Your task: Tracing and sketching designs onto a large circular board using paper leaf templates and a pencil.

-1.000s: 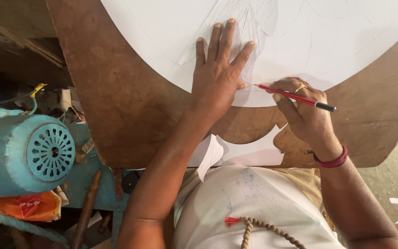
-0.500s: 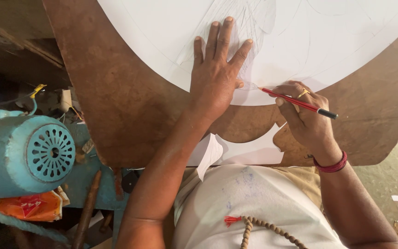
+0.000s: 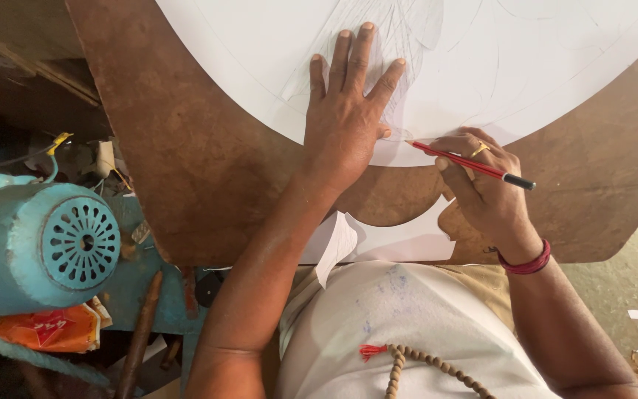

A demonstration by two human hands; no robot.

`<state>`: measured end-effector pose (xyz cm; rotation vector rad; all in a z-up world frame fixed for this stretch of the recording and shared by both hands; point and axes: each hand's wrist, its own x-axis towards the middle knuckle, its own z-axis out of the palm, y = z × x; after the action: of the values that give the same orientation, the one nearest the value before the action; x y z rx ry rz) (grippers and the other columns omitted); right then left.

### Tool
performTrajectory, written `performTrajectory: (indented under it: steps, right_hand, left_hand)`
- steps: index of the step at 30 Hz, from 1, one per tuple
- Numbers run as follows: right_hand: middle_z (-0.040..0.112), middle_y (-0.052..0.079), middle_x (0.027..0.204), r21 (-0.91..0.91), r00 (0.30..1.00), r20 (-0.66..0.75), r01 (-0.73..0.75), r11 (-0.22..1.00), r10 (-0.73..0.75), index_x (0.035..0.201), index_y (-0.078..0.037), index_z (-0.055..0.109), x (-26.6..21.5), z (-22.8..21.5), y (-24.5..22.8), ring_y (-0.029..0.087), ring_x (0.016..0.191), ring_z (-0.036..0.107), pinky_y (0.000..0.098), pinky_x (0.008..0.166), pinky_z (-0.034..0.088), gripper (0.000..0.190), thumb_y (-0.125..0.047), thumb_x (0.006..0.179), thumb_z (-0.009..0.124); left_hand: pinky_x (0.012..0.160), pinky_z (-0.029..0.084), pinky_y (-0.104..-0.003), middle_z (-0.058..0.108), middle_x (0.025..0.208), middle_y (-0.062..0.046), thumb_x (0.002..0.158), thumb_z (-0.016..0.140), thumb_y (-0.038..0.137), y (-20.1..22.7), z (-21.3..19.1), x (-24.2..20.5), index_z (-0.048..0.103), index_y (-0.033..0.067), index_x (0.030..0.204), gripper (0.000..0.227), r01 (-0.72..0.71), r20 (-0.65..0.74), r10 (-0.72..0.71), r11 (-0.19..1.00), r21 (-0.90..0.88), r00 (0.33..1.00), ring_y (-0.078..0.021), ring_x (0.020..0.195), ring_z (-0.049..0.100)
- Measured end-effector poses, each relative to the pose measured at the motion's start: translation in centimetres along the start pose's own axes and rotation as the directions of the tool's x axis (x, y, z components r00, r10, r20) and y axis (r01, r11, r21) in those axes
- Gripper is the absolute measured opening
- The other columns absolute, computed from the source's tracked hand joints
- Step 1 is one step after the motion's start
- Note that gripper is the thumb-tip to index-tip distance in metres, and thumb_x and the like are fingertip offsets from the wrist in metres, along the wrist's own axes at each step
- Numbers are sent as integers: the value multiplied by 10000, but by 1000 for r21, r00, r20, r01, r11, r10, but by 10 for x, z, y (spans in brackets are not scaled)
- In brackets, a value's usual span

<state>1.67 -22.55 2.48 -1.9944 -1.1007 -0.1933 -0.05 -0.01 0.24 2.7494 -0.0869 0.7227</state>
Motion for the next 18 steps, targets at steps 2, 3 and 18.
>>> performTrajectory:
  steps: [2, 3, 18]
  right_hand:
    - [631, 92, 712, -11, 1000, 12, -16, 1000, 16, 1110, 6, 667, 3, 1, -3, 264, 781, 677, 433, 1021, 539, 103, -69, 1057, 618]
    - [631, 92, 712, -12, 1000, 12, -17, 1000, 17, 1110, 6, 667, 4, 0, -5, 264, 781, 677, 433, 1021, 539, 103, -69, 1057, 618]
    - [751, 102, 1018, 148, 970, -123, -190, 971, 209, 1141, -2, 643, 0, -3, 7, 118, 678, 599, 269, 640, 484, 83, -33, 1078, 599]
  left_hand:
    - [1250, 251, -657, 180, 1667, -158, 685, 902, 291, 1, -1, 0, 577, 211, 1471, 855, 3, 11, -3, 1000, 2, 1000, -381, 1546, 217]
    - [1250, 251, -657, 180, 1667, -158, 685, 902, 291, 0, 0, 0, 577, 211, 1471, 855, 3, 11, -3, 1000, 2, 1000, -381, 1546, 217]
    - [1234, 263, -663, 187, 1659, -165, 684, 906, 281, 4, -8, 1, 573, 208, 1460, 847, -3, 9, 3, 1000, 13, 1000, -392, 1540, 221]
